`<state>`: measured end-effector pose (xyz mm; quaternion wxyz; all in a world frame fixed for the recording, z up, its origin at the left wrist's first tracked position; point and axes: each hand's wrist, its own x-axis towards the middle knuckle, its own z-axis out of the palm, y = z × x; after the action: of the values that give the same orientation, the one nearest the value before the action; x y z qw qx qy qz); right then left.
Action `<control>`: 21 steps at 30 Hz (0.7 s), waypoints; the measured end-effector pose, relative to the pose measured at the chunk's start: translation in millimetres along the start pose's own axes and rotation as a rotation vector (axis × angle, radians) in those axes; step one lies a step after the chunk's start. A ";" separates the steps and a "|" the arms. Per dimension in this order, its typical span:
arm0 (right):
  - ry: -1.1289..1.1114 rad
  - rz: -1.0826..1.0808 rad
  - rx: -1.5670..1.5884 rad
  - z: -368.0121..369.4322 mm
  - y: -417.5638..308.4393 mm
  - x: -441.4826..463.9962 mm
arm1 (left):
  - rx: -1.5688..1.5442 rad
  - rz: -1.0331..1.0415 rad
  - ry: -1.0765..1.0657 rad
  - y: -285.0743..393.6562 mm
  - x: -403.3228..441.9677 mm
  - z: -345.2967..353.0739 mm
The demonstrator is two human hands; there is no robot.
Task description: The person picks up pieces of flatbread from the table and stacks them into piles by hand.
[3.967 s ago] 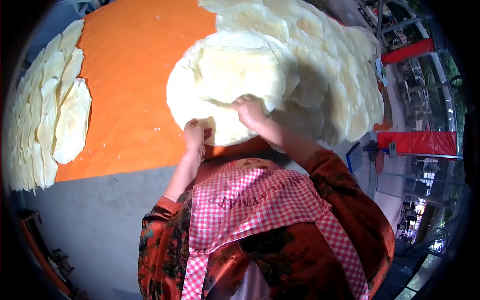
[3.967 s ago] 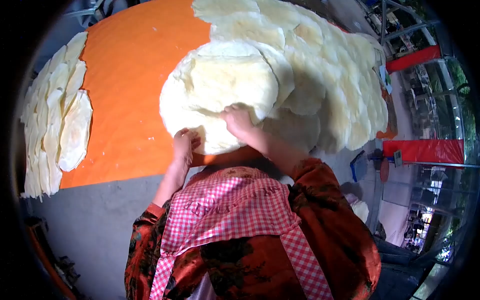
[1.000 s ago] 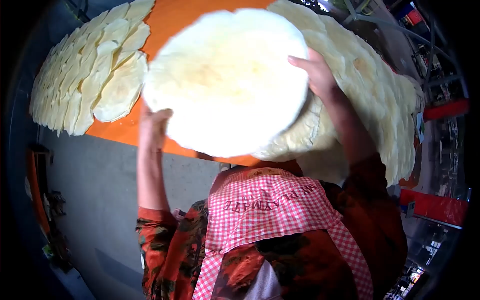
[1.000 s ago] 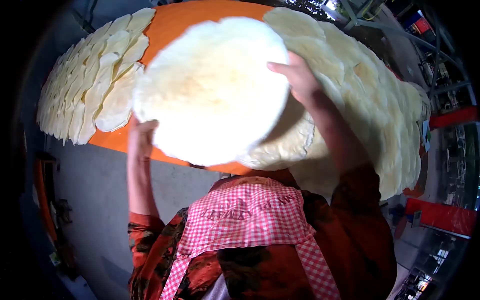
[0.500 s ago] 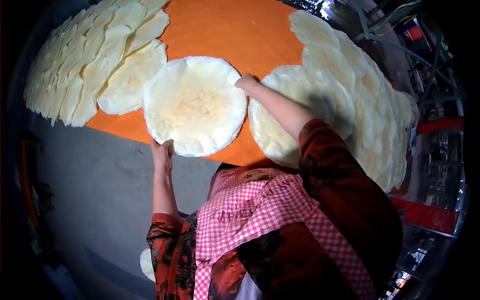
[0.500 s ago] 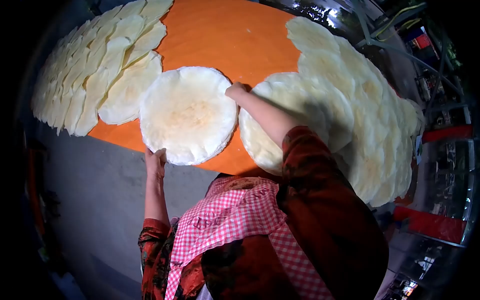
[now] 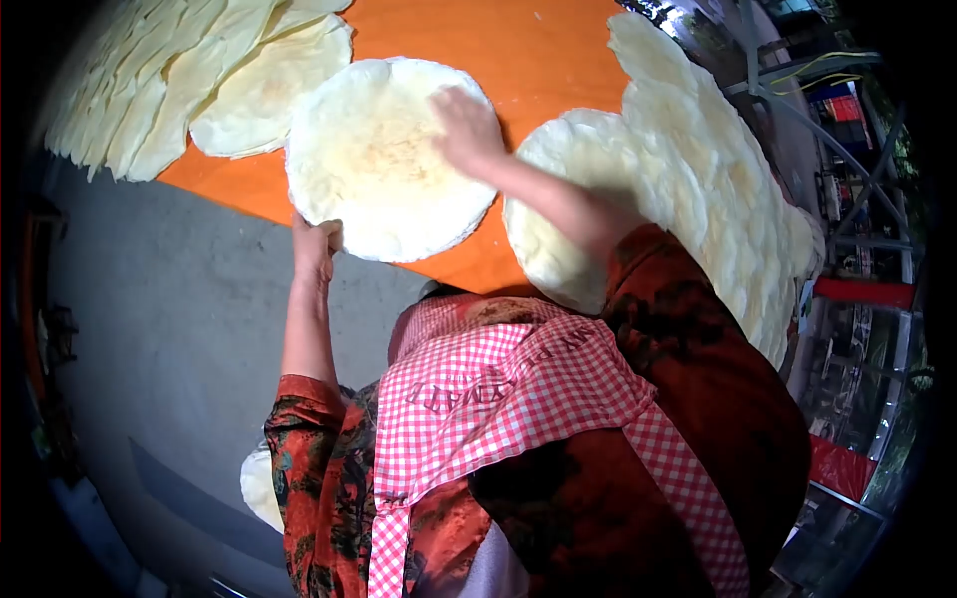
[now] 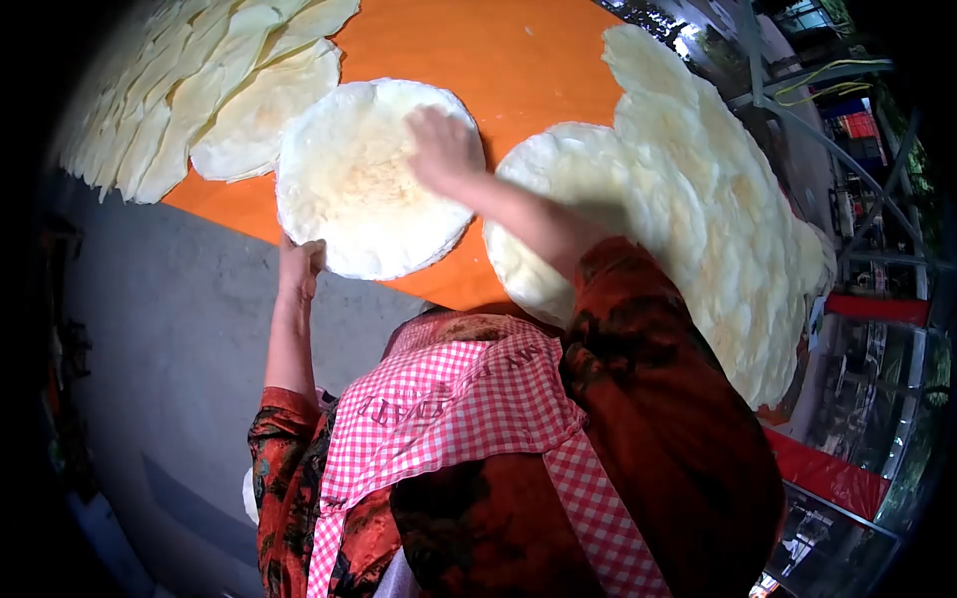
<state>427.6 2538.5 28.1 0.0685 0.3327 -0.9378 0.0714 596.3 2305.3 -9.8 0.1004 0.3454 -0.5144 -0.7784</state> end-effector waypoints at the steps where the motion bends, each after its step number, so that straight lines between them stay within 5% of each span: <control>1: -0.028 -0.069 0.016 -12.5 -26.3 -18.0 | 0.064 -0.053 -0.100 0.3 5.5 -7.4; 4: -0.306 -0.251 -0.041 5.8 -60.1 -77.2 | 0.082 -0.069 -0.116 1.4 5.7 -9.0; 8: -0.341 -0.345 0.152 -2.7 -39.3 -85.5 | 0.138 -0.035 -0.194 2.1 4.6 -9.0; 10: -0.329 -0.242 0.634 -27.5 -8.6 -83.3 | 0.143 -0.025 -0.223 -7.6 15.0 -17.5; 11: -0.061 -0.068 0.723 -63.1 2.1 -96.8 | 0.077 -0.008 -0.119 -2.5 3.8 -4.5; 12: -0.143 0.260 0.709 -108.0 12.8 -108.6 | 0.145 -0.031 -0.133 -1.9 4.8 -9.7; 13: 0.296 0.128 0.602 -83.6 44.6 -128.8 | 0.242 0.110 0.002 -11.0 6.7 -10.3; 14: 0.267 0.296 0.543 -109.6 50.0 -158.5 | 0.337 0.255 0.139 -19.7 7.3 -9.8; 17: 0.048 0.323 0.407 -91.5 79.9 -264.0 | 0.830 0.795 0.304 9.1 -62.8 32.3; 18: 0.068 0.255 0.329 -88.3 77.0 -283.9 | 0.720 0.768 0.135 -6.2 -66.8 31.5; 21: 0.111 0.135 0.139 -77.2 59.9 -322.7 | 0.392 0.253 -0.538 -60.1 -113.8 78.2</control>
<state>644.1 2796.6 41.7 0.0921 0.2684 -0.9456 0.1593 642.5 2447.9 5.4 -0.0111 0.0742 -0.7007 -0.7095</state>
